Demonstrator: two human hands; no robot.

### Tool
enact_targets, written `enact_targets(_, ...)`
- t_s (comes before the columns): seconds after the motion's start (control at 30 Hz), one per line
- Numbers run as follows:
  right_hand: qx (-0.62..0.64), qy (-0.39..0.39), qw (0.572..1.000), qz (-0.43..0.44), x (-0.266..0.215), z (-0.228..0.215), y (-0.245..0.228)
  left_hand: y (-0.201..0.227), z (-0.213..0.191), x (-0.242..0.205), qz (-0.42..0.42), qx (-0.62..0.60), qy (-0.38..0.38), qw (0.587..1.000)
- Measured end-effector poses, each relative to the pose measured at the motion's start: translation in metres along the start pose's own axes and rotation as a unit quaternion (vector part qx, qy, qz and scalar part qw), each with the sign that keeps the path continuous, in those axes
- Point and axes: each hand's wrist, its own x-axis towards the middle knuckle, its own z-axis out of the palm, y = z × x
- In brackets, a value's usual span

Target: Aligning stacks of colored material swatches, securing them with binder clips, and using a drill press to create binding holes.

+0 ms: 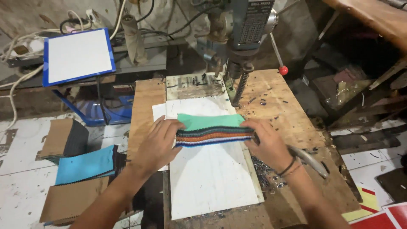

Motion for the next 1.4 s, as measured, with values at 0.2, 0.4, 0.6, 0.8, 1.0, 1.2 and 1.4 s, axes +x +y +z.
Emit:
enact_targets(0.2,-0.086,0.006,0.985,-0.149,-0.073,0.048,-0.005,-0.002,0.047,-0.071,0.057,0.181,-0.099,0.977)
enact_targets(0.4,0.031,-0.102,0.993,-0.055,-0.069,0.005,-0.046,0.033,0.010,-0.097,0.067,0.028,-0.028,0.997)
enact_targets(0.6,0.034,-0.069,0.995,0.067,-0.016,0.010,-0.061,0.066,0.014,-0.125,-0.090,-0.029,0.036,0.995)
enact_targets(0.8,0.081,-0.280,0.954,0.072,0.060,0.080,-0.054,0.084,0.033,-0.126,-0.362,-0.245,-0.044,0.898)
enact_targets(1.0,0.056,-0.361,0.928,0.072,0.067,0.102,-0.062,0.076,0.052,-0.129,-0.222,-0.128,0.107,0.961)
enact_targets(1.2,-0.035,-0.232,0.972,-0.024,0.044,0.117,-0.058,0.088,0.024,-0.116,-0.270,-0.178,-0.013,0.946)
enact_targets(1.4,0.068,-0.114,0.989,0.064,0.047,0.065,-0.063,0.096,0.015,-0.097,-0.220,0.012,0.059,0.974)
